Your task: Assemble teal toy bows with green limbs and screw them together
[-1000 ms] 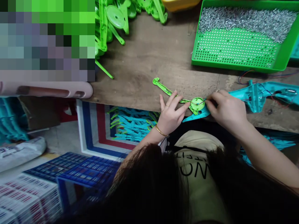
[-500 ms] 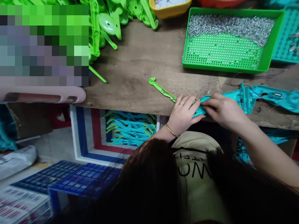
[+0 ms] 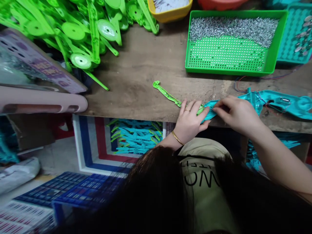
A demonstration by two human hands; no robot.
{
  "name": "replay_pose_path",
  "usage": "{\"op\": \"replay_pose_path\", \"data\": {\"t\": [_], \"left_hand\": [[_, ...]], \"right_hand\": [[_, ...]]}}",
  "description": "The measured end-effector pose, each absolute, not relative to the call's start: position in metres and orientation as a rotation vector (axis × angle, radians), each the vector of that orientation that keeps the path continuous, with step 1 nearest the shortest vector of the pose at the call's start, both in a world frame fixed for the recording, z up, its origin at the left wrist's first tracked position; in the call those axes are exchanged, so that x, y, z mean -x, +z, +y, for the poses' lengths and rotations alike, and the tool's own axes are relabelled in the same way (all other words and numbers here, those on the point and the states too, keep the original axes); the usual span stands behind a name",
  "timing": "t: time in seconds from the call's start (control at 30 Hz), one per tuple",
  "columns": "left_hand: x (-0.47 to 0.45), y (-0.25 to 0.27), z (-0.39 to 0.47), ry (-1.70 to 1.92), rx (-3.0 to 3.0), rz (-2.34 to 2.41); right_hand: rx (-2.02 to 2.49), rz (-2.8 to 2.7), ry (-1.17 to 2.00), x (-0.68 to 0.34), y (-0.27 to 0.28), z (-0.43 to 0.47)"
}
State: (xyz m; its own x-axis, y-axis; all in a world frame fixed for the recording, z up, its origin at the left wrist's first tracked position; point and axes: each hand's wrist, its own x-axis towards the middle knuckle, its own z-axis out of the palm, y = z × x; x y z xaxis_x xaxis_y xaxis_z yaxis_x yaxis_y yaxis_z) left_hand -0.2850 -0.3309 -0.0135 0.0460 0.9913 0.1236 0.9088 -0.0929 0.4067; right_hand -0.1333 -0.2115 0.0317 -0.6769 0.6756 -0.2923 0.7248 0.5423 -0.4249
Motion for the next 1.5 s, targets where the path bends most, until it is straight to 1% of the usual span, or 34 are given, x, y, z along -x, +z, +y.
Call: {"op": "replay_pose_path", "data": {"t": [0.17, 0.57, 0.63, 0.7, 0.8, 0.97, 1.3, 1.4, 1.47, 1.5], "left_hand": [[0.285, -0.014, -0.331, 0.56, -2.101, 1.945], [0.284, -0.013, -0.33, 0.484, -2.147, 1.977], [0.283, -0.013, -0.33, 0.466, -2.154, 1.981], [0.284, -0.014, -0.329, 0.456, -2.149, 1.976], [0.284, -0.015, -0.329, 0.467, -2.165, 1.958], [0.285, -0.015, -0.329, 0.477, -2.191, 1.968], [0.288, -0.015, -0.33, 0.448, -2.179, 1.945], [0.287, -0.015, -0.328, 0.482, -2.22, 1.982], [0.286, -0.016, -0.323, 0.502, -2.239, 2.011], [0.285, -0.016, -0.32, 0.512, -2.246, 2.022]], "right_hand": [[-1.328, 2.654, -0.786, 0.134, 0.027, -0.209], [-1.314, 2.594, -0.414, 0.147, 0.03, -0.211], [-1.291, 2.605, -0.425, 0.144, 0.03, -0.21], [-1.269, 2.637, -0.501, 0.138, 0.03, -0.208], [-1.329, 2.728, -0.547, 0.124, 0.029, -0.202], [-1.485, 2.778, -0.44, 0.106, 0.022, -0.199], [-1.483, 2.697, -0.268, 0.117, 0.014, -0.198], [-1.452, 2.823, -0.351, 0.114, 0.026, -0.212], [-1.437, 3.055, -0.521, 0.099, 0.038, -0.218], [-1.5, 3.165, -0.597, 0.087, 0.045, -0.217]]}}
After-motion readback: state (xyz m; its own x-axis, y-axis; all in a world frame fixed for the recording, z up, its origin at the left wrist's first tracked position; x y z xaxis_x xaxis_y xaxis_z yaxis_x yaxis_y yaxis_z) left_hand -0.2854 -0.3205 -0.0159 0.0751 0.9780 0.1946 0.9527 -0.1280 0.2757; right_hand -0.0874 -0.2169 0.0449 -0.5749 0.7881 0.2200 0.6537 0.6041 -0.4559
